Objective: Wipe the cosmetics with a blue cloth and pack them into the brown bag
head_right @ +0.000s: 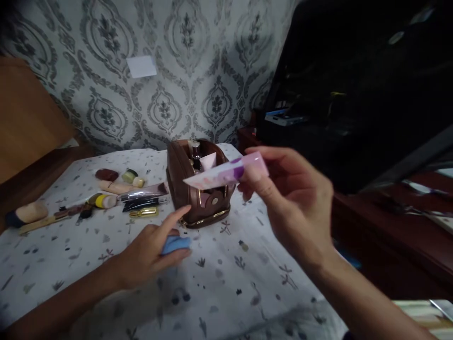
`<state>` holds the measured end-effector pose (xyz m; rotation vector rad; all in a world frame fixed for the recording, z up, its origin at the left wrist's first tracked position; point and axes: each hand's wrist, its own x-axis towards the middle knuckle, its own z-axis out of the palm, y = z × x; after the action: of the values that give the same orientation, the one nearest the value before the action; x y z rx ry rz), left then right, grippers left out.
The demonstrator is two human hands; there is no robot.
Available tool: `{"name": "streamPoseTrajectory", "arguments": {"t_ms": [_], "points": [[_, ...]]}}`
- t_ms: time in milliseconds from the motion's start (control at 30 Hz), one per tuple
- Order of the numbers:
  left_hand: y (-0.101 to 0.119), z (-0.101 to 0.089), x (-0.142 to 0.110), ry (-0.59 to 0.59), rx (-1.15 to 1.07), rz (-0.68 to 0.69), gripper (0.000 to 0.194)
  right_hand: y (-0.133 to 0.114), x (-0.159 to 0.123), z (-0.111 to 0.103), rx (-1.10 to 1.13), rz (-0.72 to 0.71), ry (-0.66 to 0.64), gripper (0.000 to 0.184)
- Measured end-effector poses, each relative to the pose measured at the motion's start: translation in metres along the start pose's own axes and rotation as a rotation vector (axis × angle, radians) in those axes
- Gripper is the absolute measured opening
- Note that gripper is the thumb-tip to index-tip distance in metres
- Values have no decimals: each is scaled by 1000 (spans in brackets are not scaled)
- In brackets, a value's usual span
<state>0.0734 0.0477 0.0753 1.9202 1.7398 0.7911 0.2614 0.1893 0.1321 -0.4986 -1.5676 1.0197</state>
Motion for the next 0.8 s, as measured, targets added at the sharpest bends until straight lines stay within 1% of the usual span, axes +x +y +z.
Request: {"name": "streamPoseTrajectory", "arguments": {"t_ms": [67, 100, 133, 200, 267, 333, 400, 433, 500, 567, 633, 700, 767, 800], "points": [[15, 6, 23, -6, 89, -6, 73, -3, 15, -5, -70, -71, 28, 21], [19, 9, 34, -14, 150, -15, 74, -2, 21, -5, -110, -103, 23, 20], [20, 13, 43, -22, 223, -19, 71, 0, 25, -4, -155, -127, 2, 21], [15, 21, 54, -41, 368, 2, 57, 8, 33, -3, -250, -152, -76, 23], [5, 30, 57, -9, 461, 79, 44, 19, 39, -4, -321, -153, -179, 27], [-5, 38, 54, 107, 495, 192, 38, 28, 46, -8, -350, -155, -261, 27], [-14, 44, 51, 238, 508, 313, 36, 33, 53, -14, -394, -169, -303, 25], [-17, 46, 50, 281, 515, 360, 36, 35, 56, -17, -444, -178, -315, 24], [-20, 47, 50, 310, 530, 417, 35, 36, 60, -23, -574, -191, -338, 25], [-21, 46, 51, 295, 542, 436, 36, 36, 61, -26, -650, -203, -390, 25], [-20, 45, 52, 277, 545, 444, 39, 38, 59, -25, -632, -242, -501, 22], [-20, 46, 51, 260, 535, 444, 43, 42, 57, -22, -595, -277, -661, 15], [-20, 48, 50, 245, 531, 441, 47, 46, 55, -18, -580, -262, -826, 13], [-20, 49, 50, 239, 533, 439, 49, 49, 54, -17, -580, -237, -890, 15]]}}
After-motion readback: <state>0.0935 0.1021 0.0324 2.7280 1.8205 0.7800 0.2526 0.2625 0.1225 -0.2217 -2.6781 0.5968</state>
